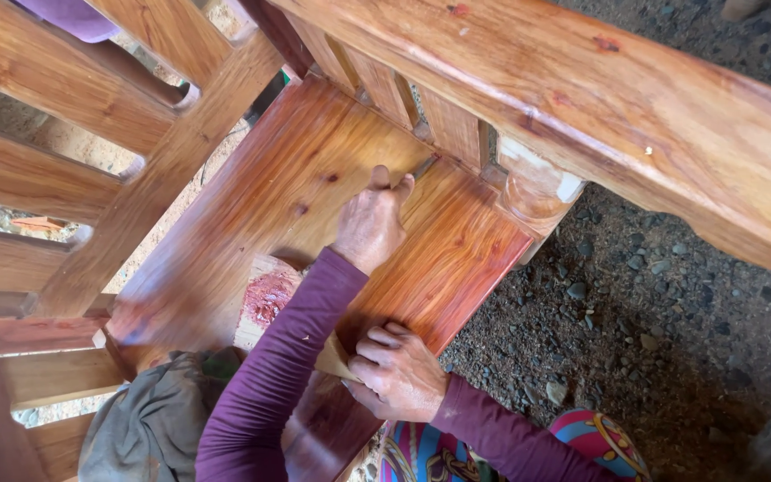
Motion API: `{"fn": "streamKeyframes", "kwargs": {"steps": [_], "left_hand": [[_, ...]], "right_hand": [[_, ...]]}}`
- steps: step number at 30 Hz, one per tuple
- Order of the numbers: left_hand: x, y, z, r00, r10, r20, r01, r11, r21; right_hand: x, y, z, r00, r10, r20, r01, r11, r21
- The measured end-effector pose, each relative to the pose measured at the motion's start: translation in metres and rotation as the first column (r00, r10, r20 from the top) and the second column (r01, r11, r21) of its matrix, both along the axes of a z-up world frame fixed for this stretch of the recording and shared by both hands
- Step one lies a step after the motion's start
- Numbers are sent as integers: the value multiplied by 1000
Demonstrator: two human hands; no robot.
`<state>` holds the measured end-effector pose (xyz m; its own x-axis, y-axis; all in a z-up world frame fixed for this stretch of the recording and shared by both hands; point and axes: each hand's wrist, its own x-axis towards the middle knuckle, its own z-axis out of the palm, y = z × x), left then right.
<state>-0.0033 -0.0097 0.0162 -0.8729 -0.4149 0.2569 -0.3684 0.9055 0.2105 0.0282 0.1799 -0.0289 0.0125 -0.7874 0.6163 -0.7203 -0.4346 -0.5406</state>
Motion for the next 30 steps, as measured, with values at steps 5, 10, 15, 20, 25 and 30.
{"fn": "streamKeyframes", "kwargs": {"steps": [5, 10, 15, 20, 25, 30], "left_hand": [[0, -9, 12, 998, -28, 63, 27, 999, 16], [10, -6, 41, 997, -18, 74, 18, 1000, 8], [22, -4, 58, 999, -38, -36, 35, 995, -96], [21, -34, 47, 998, -49, 32, 51, 997, -66], [2, -64, 43, 962, -272, -12, 264, 945, -195], [-16, -85, 36, 943, -331, -32, 316, 922, -222]], "right_hand": [[-2, 2, 4, 998, 37, 42, -37, 999, 3], [-3, 1, 4, 998, 34, 52, -34, 999, -14], [-1, 1, 5, 999, 19, 41, -17, 999, -30], [-2, 1, 6, 999, 24, 42, -23, 1000, -4], [-2, 1, 6, 999, 27, 37, -28, 999, 23], [-3, 0, 6, 998, 42, 41, -44, 998, 44]]}}
